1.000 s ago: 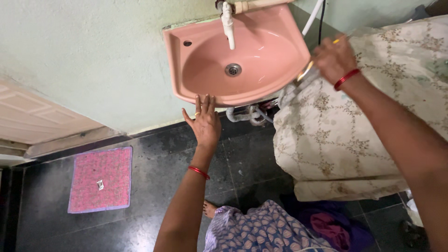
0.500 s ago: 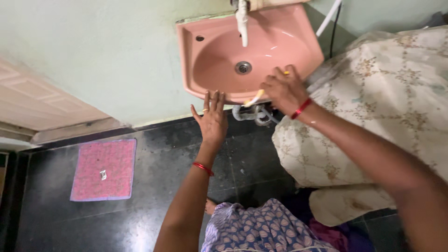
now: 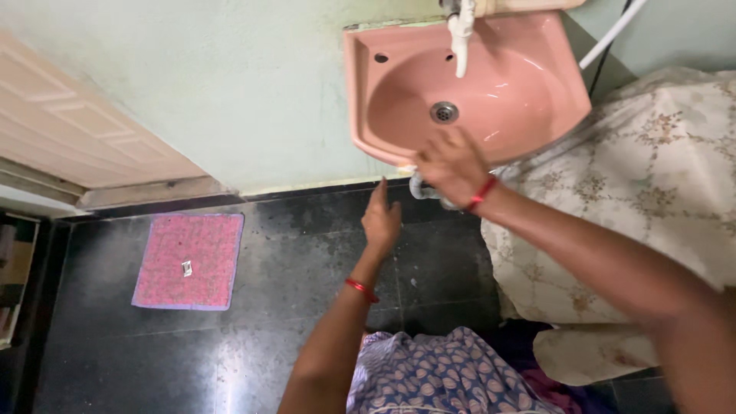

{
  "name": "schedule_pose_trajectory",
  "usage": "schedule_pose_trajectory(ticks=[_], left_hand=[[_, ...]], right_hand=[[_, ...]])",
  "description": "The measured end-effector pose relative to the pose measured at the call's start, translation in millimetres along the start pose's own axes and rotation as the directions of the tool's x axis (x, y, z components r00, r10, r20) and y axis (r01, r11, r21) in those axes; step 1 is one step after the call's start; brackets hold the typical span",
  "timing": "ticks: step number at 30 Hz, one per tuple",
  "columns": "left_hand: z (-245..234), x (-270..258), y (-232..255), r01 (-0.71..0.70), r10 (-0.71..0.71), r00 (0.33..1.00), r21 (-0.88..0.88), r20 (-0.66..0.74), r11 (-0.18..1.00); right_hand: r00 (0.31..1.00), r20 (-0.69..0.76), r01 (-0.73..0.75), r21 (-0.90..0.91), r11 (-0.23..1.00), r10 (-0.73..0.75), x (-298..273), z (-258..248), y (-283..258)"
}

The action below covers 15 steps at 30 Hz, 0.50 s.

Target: The person cleans a sink and the faucet area using a toothbrush and their hands, scrubbing the surfaces and rinsing them with water.

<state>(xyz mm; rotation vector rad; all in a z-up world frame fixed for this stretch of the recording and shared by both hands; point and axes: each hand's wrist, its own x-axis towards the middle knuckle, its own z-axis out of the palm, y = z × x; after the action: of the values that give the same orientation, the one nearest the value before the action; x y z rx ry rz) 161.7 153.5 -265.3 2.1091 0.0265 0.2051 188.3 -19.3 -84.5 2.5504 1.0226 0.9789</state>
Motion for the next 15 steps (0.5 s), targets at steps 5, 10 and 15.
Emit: schedule_pose_trajectory(ticks=[5,10,15], left_hand=[[-1.1,13.1,6.6,0.0,0.0,1.0,-0.029,0.009,1.0],[-31.6,23.1,-10.2,0.029,-0.028,1.0,-0.066,0.01,0.997],[-40.3,28.2,-32.6,0.061,-0.059,0.998,-0.109,0.024,0.992]], right_hand=[[0.994,-0.075,0.082,0.084,0.993,-0.075,84.9,-5.7,-17.2],[0.973,0.214,0.068,0.068,0.995,-0.081,41.2,-14.0,9.3],[0.835,0.55,0.065,-0.135,0.989,0.02,11.6,-5.9,5.9]])
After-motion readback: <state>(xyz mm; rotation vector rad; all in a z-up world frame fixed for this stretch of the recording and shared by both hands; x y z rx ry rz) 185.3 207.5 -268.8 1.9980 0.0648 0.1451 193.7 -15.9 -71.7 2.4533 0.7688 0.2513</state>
